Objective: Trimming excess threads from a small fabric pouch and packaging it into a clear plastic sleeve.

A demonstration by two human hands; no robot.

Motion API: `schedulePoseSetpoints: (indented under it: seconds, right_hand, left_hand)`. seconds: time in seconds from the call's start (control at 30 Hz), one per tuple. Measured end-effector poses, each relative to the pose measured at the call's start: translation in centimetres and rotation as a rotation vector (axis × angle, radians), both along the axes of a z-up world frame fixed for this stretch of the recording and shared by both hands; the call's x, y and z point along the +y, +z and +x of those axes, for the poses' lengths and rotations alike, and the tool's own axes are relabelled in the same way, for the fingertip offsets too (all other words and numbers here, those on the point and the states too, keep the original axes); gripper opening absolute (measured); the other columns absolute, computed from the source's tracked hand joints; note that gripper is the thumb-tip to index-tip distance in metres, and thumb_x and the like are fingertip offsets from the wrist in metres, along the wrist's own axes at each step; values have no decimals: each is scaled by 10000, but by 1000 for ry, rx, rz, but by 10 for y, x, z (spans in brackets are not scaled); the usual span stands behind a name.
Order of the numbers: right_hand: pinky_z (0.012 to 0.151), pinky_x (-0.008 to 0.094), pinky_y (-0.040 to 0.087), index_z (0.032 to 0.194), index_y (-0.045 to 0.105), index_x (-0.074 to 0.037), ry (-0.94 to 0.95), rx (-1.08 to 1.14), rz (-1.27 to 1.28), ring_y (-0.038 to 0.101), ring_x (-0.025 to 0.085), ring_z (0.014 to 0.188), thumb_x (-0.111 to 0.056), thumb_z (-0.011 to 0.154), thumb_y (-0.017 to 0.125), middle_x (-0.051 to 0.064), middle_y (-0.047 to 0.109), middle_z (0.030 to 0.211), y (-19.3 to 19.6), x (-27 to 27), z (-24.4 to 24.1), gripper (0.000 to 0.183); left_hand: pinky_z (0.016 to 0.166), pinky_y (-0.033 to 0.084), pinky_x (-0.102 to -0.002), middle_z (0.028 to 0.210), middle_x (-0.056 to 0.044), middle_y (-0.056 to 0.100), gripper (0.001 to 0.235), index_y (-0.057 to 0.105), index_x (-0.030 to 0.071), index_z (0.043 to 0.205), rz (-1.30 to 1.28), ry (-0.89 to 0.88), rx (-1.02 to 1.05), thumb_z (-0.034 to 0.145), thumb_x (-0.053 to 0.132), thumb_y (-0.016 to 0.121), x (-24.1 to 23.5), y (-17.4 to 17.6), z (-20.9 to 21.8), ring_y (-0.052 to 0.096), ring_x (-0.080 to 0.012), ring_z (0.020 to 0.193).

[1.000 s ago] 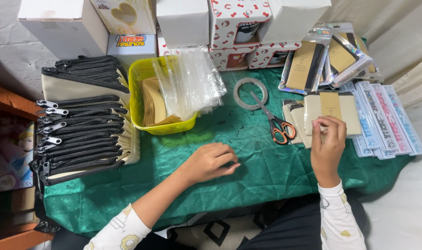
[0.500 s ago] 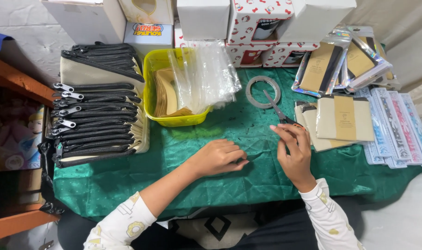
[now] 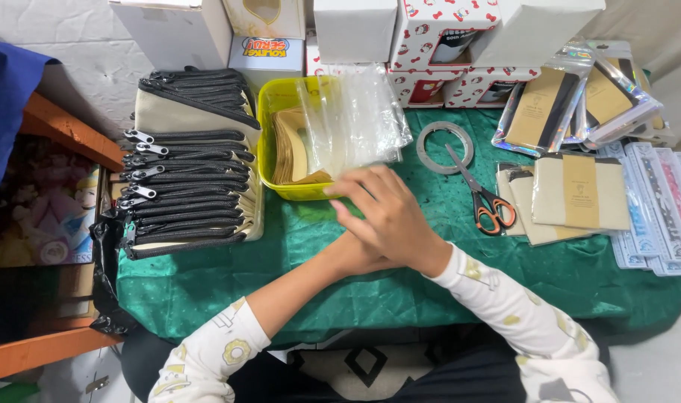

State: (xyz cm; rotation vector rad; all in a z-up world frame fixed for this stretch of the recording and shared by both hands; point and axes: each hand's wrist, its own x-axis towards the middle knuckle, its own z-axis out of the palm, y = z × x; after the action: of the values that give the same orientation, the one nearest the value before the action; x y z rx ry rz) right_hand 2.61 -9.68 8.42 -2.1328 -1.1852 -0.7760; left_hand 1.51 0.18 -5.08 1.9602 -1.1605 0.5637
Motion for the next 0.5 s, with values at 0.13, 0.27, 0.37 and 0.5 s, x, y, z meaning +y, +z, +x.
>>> schedulePoseSetpoints:
  seconds: [0.13,0.27,0.37,0.5]
  right_hand:
    - [847,421,528,1261,656,-132,-36,51,95,611,270,1004,-247,982,731,25,601,1092,19,72,43,311]
    - [814,371,483,1144,705,-105,-107,64,95,569,224,990,-343,986,698,43,573,1086,3,135,83,286]
    - [806,346,465,1018,740,-130,-93,72,133,567,195,964,-295,961,717,-20,579,1036,3,146,90,176]
    - [878,329,466,1094,720,-193,44,138,394,568,177,957,-171,1033,664,-69,623,1021,35,112,78,86]
  left_hand:
    - [557,509,-363,671,-12,518,281,547,134,801,-13,24,10,984,307,672,-3,0,0,602,-237,620]
    - [567,516,-345,695,12,521,286,540,156,822,-7,69,18,998,351,655,6,4,1,606,-210,642]
    - [573,521,-333,712,29,523,291,536,171,837,-8,92,36,1008,380,643,8,4,-3,610,-192,656]
    - [583,528,-315,736,53,526,300,530,192,858,-27,120,56,1022,424,626,6,5,-6,614,-164,677]
